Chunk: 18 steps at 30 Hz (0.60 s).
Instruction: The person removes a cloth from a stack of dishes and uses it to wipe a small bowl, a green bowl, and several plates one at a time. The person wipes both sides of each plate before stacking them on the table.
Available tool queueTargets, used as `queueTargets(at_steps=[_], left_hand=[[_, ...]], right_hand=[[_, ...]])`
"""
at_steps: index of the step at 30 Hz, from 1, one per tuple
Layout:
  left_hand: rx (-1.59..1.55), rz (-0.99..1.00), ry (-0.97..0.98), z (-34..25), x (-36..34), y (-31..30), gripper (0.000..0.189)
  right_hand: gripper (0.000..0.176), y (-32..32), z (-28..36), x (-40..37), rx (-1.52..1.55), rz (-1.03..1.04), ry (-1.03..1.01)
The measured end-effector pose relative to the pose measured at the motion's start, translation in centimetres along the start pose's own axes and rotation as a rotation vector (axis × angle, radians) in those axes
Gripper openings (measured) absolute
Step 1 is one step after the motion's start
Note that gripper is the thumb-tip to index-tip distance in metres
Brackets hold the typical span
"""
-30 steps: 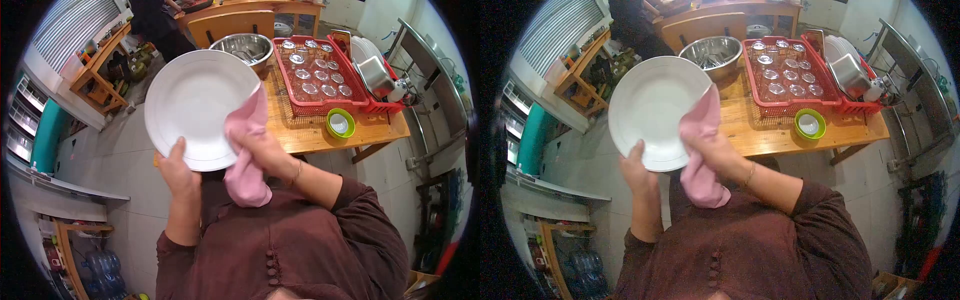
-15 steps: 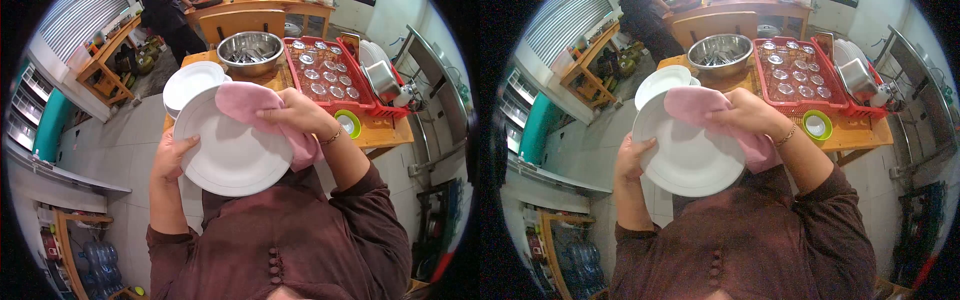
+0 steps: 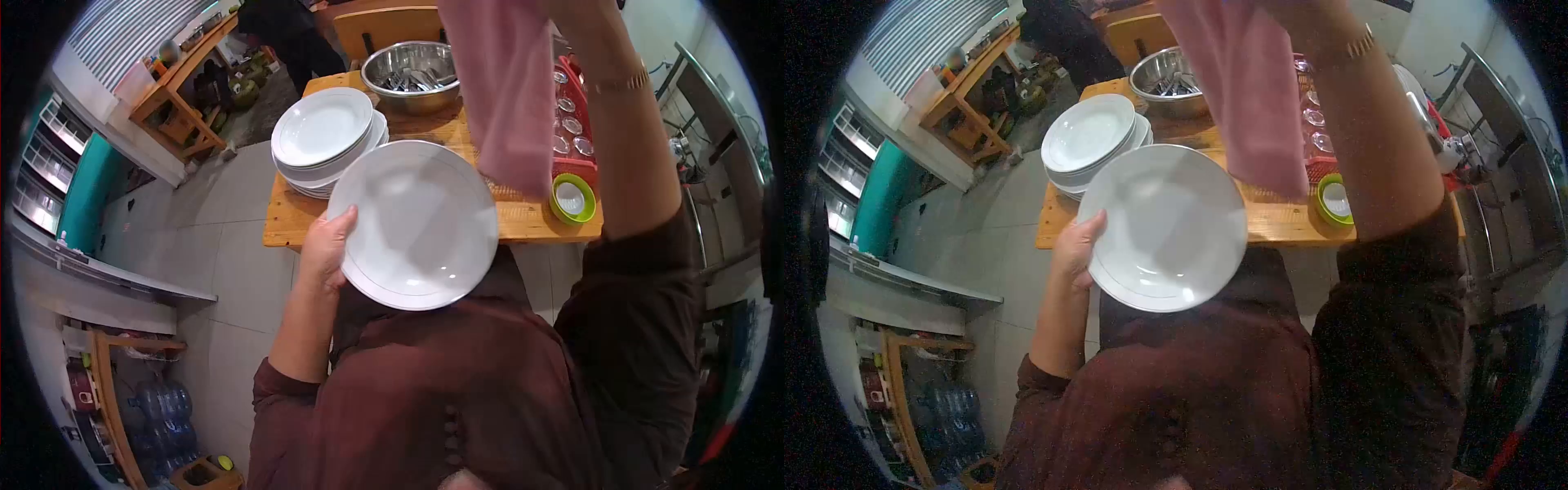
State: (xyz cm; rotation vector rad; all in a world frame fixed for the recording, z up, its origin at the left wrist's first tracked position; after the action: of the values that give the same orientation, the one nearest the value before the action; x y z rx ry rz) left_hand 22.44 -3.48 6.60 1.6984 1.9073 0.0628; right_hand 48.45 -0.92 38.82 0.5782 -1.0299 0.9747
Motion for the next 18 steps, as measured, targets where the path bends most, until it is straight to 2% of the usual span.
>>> queueTargets(at_steps=[1, 2, 3, 4, 5, 6, 8, 10, 11, 12, 13, 15, 16, 18], left_hand=[[0.011, 0.023, -0.025, 0.6, 0.3, 0.3, 0.033], [0.021, 0.045, -0.049, 1.0, 0.5, 0.7, 0.033], [0.031, 0.066, -0.072, 1.2, 0.6, 1.2, 0.033], [0.11, -0.016, -0.101, 1.3, 0.7, 1.2, 0.033], [0.041, 0.131, 0.031, 0.6, 0.8, 2.6, 0.039], [-0.028, 0.278, 0.164, 0.0, 0.8, 3.7, 0.045], [-0.067, 0.261, 0.326, -1.5, -0.5, 3.4, 0.043], [-0.067, 0.092, 0.28, -1.9, -0.3, 2.2, 0.034], [-0.097, 0.085, 0.202, -1.3, 0.9, 1.9, 0.033], [-0.051, -0.052, 0.256, -2.1, 0.2, 2.2, 0.031], [0.016, -0.085, 0.288, -2.2, -0.3, 2.5, 0.031], [0.144, -0.151, 0.36, -2.3, -1.2, 3.0, 0.031], [0.215, -0.108, 0.547, -2.8, -2.4, 3.9, 0.032], [0.269, -0.185, 0.68, -2.1, -3.2, 4.5, 0.032]], right_hand=[[0.027, 0.7, 0.1, 1.0, 0.082, 0.089, -0.093], [0.028, 1.4, 1.3, 0.4, 0.03, 0.117, 0.095], [0.026, 2.2, 2.1, -0.8, 0.081, 0.226, 0.14], [0.024, 2.8, 3.0, -2.1, 0.126, 0.333, 0.189], [0.02, 3.2, 3.1, -3.8, 0.272, 0.52, 0.09], [0.022, 3.1, 5.0, -6.9, 0.247, 0.78, -0.022], [0.031, 2.5, 5.5, -13.7, 0.101, 1.359, 0.061], [0.032, 1.6, 5.2, -15.1, 0.028, 1.298, 0.191], [0.036, 1.8, 2.7, -16.2, -0.05, 1.191, 0.204], [0.04, 1.9, 0.2, -17.3, -0.123, 1.085, 0.223], [0.046, 2.5, -2.3, -18.4, -0.268, 0.978, 0.191], [0.064, 4.4, -5.6, -21.6, -0.616, 0.762, 0.263], [0.067, 5.6, -6.0, -23.2, -0.64, 0.649, 0.187], [0.076, 7.2, -6.0, -25.9, -0.674, 0.433, 0.035]])
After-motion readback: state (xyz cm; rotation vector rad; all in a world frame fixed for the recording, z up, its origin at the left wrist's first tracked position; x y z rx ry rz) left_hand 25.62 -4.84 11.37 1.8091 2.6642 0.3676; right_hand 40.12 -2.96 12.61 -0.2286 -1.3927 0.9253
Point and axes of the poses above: each hand's wrist, its own x-axis towards the middle knuckle, its own y-axis out of the palm, z = x × y, the point moved 6 cm from there along x, towards the middle knuckle, and after that the axes turned 13 degrees about -z, right-handed, at the moved point
